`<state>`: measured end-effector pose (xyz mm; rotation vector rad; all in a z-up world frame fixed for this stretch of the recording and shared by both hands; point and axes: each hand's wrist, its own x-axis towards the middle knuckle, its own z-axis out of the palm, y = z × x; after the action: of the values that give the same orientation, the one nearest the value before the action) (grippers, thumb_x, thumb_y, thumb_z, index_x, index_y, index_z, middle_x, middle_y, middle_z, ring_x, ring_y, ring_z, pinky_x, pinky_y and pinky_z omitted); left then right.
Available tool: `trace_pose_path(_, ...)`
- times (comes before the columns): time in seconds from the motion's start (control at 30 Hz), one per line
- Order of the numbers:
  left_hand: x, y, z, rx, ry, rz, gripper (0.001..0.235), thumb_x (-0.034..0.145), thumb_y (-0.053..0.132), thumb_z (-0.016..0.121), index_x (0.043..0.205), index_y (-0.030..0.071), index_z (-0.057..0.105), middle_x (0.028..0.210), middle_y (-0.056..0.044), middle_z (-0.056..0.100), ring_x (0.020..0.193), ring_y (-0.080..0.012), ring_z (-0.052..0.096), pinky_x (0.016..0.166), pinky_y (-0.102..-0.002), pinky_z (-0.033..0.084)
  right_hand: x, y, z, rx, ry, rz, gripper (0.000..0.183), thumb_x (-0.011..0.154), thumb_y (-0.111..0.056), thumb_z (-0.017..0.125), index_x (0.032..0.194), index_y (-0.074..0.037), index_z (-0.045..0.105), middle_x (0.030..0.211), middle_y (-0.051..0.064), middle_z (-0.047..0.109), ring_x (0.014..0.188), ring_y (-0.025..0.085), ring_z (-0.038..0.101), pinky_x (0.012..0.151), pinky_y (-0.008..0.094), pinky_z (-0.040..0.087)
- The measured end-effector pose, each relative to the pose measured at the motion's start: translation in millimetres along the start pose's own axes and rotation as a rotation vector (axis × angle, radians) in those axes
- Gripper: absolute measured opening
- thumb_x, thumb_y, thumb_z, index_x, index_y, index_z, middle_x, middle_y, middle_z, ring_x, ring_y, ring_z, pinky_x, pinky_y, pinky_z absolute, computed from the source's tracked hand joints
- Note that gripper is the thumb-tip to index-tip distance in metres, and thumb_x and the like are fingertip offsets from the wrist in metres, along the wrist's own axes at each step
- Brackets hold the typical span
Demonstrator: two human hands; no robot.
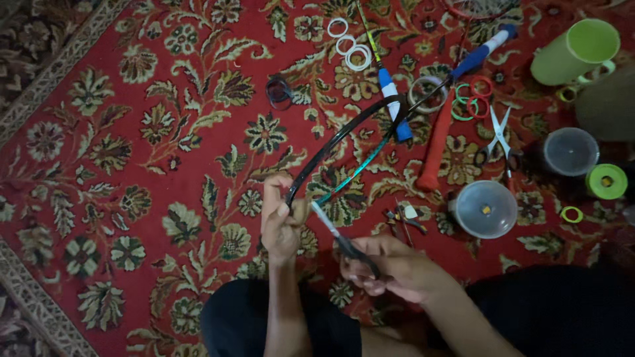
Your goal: The person sits on a red patterned carpet and works on a badminton racket frame. They use scissors to cut a black string or tape from the frame, then handle a small black circular object. The person also picks up and moves a blue and white cylindrical object before returning to the racket.
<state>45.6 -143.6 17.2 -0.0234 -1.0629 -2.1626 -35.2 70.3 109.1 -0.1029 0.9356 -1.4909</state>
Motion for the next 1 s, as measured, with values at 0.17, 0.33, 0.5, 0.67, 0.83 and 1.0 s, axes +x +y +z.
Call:
trace_pose_path(0.17, -1, -1, 2, -0.048, 0.039, 0.021, 0.052, 0.094, 0.025, 0.059, 0.133, 0.003, 0.034, 0.046, 0.004, 0.031, 0.039, -0.0080, 0.028, 0.049, -0.026, 0.026, 20, 3, 9, 0.014, -0.069, 0.044, 0.029, 0.096, -0.009, 0.075, 0.076, -0.001, 0.056, 0.059, 0.010, 0.051, 0.046, 0.009, 0.042, 0.041, 0.019, 0.032)
trace_pose_path(0.33, -5, -5, 0, -0.081, 0.036, -0.004, 0.054, 0.091, 0.023, 0.058, 0.135, 0.001, 0.035, 0.045, 0.003, 0.030, 0.038, -0.0087, 0.028, 0.046, -0.026, 0.025, 29, 4, 6, -0.098, -0.105, 0.025, 0.021, 0.095, -0.009, 0.075, 0.079, -0.001, 0.062, 0.062, 0.010, 0.057, 0.048, 0.009, 0.046, 0.040, 0.020, 0.034)
trace_pose_path(0.5, -7, -5, -3, -0.064, -0.006, -0.014, 0.051, 0.094, 0.025, 0.056, 0.136, 0.004, 0.036, 0.046, 0.004, 0.030, 0.040, -0.0083, 0.024, 0.047, -0.027, 0.022, 32, -13, 15, -0.151, -0.158, 0.006, 0.026, 0.094, -0.012, 0.079, 0.077, -0.002, 0.063, 0.060, 0.009, 0.058, 0.051, 0.009, 0.048, 0.041, 0.018, 0.036)
trace_pose_path(0.67, -9, -4, -5, -0.065, 0.012, -0.048, 0.054, 0.095, 0.034, 0.058, 0.134, 0.001, 0.037, 0.047, 0.003, 0.033, 0.040, -0.0084, 0.028, 0.048, -0.028, 0.023, 29, -22, 29, -0.089, -0.152, 0.008, 0.022, 0.088, -0.006, 0.079, 0.073, -0.001, 0.064, 0.059, 0.011, 0.057, 0.048, 0.010, 0.046, 0.038, 0.022, 0.038)
trace_pose_path(0.83, -12, 1, 4, -0.049, 0.119, -0.104, 0.056, 0.092, 0.034, 0.065, 0.133, 0.005, 0.040, 0.046, 0.002, 0.042, 0.039, -0.0047, 0.034, 0.048, -0.024, 0.025, 31, 8, 10, 0.032, -0.119, 0.029, 0.017, 0.096, -0.001, 0.070, 0.080, -0.001, 0.066, 0.060, 0.010, 0.053, 0.048, 0.009, 0.042, 0.037, 0.019, 0.030)
trace_pose_path(1.0, -7, -1, -3, -0.064, 0.115, 0.009, 0.031, 0.098, 0.036, 0.056, 0.120, 0.018, 0.043, 0.044, 0.005, 0.028, 0.035, -0.0078, 0.021, 0.044, -0.027, 0.021, -1, 12, -42, -0.418, 0.012, -0.152, 0.008, 0.088, 0.000, 0.069, 0.082, -0.005, 0.067, 0.073, 0.001, 0.062, 0.064, 0.009, 0.052, 0.048, 0.020, 0.035)
